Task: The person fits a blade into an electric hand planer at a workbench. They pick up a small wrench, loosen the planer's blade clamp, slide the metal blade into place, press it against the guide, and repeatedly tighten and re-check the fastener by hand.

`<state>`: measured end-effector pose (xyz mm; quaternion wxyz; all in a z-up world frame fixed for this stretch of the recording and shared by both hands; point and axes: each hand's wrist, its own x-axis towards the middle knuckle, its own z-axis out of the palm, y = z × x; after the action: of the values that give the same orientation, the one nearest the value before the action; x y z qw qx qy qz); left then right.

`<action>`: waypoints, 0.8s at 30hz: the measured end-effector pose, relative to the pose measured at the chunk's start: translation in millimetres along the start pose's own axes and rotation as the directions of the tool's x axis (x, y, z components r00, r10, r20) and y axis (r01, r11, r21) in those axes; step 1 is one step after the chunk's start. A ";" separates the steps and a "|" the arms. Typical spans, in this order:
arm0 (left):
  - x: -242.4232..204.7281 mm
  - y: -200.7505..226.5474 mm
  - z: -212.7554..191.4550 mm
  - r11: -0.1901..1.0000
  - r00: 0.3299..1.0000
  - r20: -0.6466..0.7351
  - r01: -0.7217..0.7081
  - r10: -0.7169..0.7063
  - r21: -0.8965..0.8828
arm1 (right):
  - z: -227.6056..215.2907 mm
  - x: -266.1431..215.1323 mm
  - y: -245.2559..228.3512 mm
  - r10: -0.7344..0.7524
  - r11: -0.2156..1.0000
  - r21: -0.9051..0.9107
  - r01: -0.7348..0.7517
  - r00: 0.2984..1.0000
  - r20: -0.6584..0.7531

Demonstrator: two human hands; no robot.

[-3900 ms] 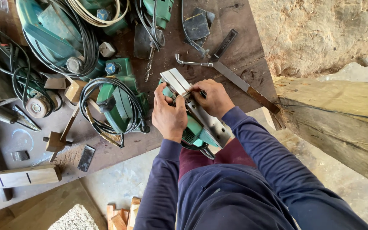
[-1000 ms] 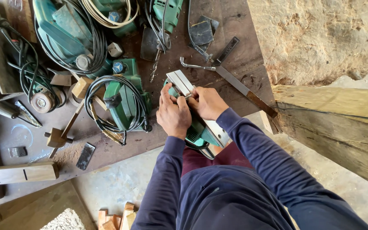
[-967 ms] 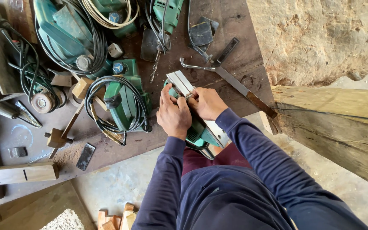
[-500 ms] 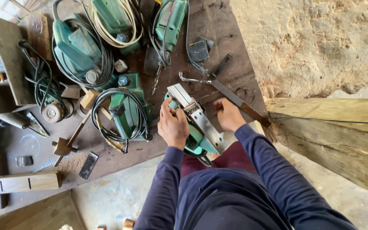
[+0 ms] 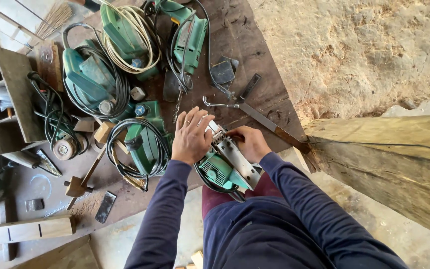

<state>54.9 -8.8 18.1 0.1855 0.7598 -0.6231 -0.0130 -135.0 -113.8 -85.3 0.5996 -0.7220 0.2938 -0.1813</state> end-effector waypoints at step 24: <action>-43.6 -47.4 -17.5 0.956 0.952 0.104 0.293 -0.289 -0.021 | 44.8 58.0 -61.5 -0.004 0.902 -0.420 0.096 0.977 0.213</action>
<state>94.2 44.7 11.0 0.1641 0.8381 -0.5125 -0.0893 -50.6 -110.3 -40.4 0.4488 -0.8582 0.2438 -0.0517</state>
